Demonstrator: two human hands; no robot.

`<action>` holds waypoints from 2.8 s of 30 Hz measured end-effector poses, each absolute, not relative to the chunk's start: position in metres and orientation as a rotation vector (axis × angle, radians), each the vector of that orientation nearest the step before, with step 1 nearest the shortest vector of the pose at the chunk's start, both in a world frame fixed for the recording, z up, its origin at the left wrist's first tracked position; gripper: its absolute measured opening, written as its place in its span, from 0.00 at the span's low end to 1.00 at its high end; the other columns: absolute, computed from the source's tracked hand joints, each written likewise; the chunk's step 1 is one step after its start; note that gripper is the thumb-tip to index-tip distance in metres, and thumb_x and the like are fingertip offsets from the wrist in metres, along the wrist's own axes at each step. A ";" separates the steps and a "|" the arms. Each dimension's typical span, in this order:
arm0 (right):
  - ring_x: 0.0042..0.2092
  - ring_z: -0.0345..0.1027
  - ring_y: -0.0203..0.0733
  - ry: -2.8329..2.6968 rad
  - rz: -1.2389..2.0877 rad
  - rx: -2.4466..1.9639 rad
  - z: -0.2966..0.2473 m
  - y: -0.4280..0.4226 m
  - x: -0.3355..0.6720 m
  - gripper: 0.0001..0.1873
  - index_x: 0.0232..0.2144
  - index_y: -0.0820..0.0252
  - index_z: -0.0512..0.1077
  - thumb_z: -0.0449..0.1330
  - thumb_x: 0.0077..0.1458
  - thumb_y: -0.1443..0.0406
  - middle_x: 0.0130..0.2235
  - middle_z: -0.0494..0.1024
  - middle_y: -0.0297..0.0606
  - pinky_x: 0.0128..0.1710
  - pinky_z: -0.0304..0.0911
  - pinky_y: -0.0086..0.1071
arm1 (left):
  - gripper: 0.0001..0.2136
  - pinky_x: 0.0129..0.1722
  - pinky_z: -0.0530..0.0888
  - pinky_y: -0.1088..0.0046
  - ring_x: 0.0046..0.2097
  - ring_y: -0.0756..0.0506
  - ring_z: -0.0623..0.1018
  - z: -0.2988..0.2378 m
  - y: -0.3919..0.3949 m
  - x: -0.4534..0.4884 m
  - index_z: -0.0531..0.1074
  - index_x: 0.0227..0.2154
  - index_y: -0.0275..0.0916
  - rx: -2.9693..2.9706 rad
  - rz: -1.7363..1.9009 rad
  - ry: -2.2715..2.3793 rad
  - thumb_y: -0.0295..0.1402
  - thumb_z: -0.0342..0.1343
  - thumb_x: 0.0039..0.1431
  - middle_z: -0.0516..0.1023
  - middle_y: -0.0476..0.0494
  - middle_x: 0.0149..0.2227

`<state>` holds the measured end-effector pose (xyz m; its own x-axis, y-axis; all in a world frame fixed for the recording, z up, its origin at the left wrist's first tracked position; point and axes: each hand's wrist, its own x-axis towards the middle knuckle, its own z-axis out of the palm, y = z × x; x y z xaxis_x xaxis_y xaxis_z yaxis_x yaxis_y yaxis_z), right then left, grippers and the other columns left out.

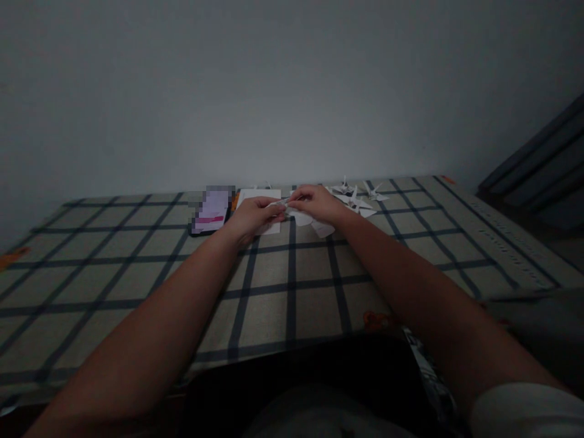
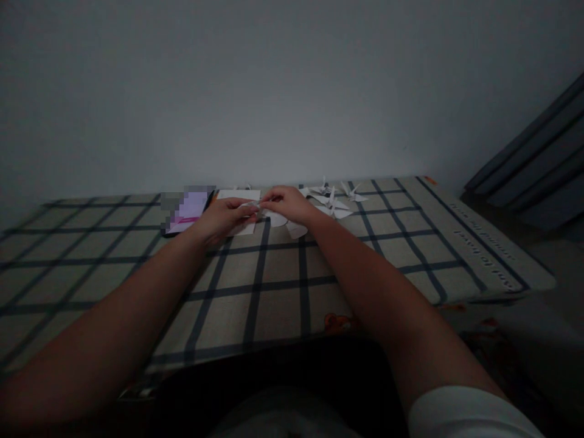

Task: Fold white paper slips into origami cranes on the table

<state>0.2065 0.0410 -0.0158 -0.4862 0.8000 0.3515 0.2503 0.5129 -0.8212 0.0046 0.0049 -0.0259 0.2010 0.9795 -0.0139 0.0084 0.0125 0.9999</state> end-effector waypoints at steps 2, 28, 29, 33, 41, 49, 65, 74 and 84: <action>0.35 0.67 0.36 -1.964 0.989 -0.868 -0.015 0.040 0.205 0.07 0.32 0.62 0.75 0.63 0.52 0.63 0.32 0.77 0.37 0.37 0.63 0.32 | 0.19 0.35 0.72 0.75 0.33 0.49 0.77 -0.026 0.005 0.004 0.82 0.35 0.35 1.304 1.058 1.086 0.42 0.73 0.41 0.82 0.39 0.35; 0.31 0.69 0.32 -1.677 1.285 -0.900 -0.012 0.038 0.201 0.08 0.32 0.59 0.68 0.64 0.51 0.72 0.28 0.73 0.30 0.36 0.68 0.28 | 0.15 0.19 0.54 0.78 0.20 0.54 0.64 -0.021 0.000 0.006 0.77 0.31 0.35 1.381 0.983 1.295 0.41 0.68 0.46 0.71 0.48 0.22; 0.32 0.69 0.32 -1.674 1.291 -0.903 -0.011 0.036 0.201 0.08 0.32 0.59 0.68 0.64 0.52 0.72 0.28 0.74 0.31 0.36 0.68 0.28 | 0.14 0.19 0.54 0.78 0.20 0.54 0.64 -0.021 0.000 0.006 0.77 0.32 0.36 1.384 0.980 1.296 0.41 0.68 0.46 0.71 0.48 0.22; 0.32 0.70 0.32 -1.683 1.289 -0.894 -0.009 0.032 0.200 0.08 0.32 0.59 0.69 0.64 0.53 0.73 0.28 0.74 0.31 0.35 0.69 0.27 | 0.15 0.18 0.54 0.78 0.20 0.54 0.64 -0.021 0.000 0.006 0.76 0.32 0.36 1.402 0.978 1.281 0.42 0.67 0.47 0.70 0.49 0.21; 0.33 0.71 0.33 -1.731 1.270 -0.813 -0.014 0.037 0.198 0.08 0.33 0.60 0.70 0.64 0.51 0.74 0.29 0.76 0.32 0.36 0.69 0.27 | 0.22 0.19 0.55 0.76 0.19 0.54 0.62 -0.021 0.000 0.005 0.79 0.32 0.34 1.558 0.988 1.334 0.51 0.66 0.46 0.70 0.48 0.20; 0.33 0.72 0.33 -1.731 1.283 -0.818 -0.013 0.036 0.197 0.08 0.32 0.60 0.69 0.64 0.51 0.73 0.29 0.75 0.32 0.38 0.70 0.28 | 0.24 0.21 0.57 0.75 0.22 0.52 0.65 -0.025 0.004 0.002 0.81 0.32 0.34 1.636 1.008 1.317 0.54 0.65 0.47 0.73 0.46 0.22; 0.33 0.72 0.32 -1.669 1.299 -0.851 -0.014 0.040 0.200 0.04 0.33 0.61 0.73 0.65 0.53 0.71 0.31 0.78 0.35 0.38 0.71 0.28 | 0.22 0.21 0.57 0.76 0.21 0.53 0.63 -0.019 -0.002 0.005 0.81 0.31 0.34 1.497 1.031 1.327 0.51 0.69 0.41 0.72 0.47 0.21; 0.32 0.69 0.32 -1.753 1.291 -0.872 -0.016 0.043 0.206 0.02 0.31 0.62 0.76 0.65 0.53 0.68 0.29 0.78 0.34 0.36 0.68 0.27 | 0.21 0.21 0.59 0.76 0.22 0.53 0.65 -0.020 -0.001 0.006 0.81 0.32 0.35 1.379 1.041 1.264 0.48 0.70 0.41 0.73 0.47 0.24; 0.31 0.68 0.33 -1.786 1.246 -0.911 -0.010 0.036 0.205 0.02 0.28 0.61 0.74 0.63 0.53 0.70 0.28 0.76 0.33 0.36 0.64 0.27 | 0.21 0.25 0.61 0.74 0.24 0.50 0.68 -0.018 0.000 0.005 0.83 0.33 0.34 1.666 1.071 1.372 0.50 0.65 0.46 0.79 0.43 0.26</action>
<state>0.2047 0.0358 -0.0096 -0.4556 0.8710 0.1837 0.1281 0.2684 -0.9548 0.0046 0.0000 -0.0181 0.0903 0.9838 0.1548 0.3892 -0.1779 0.9038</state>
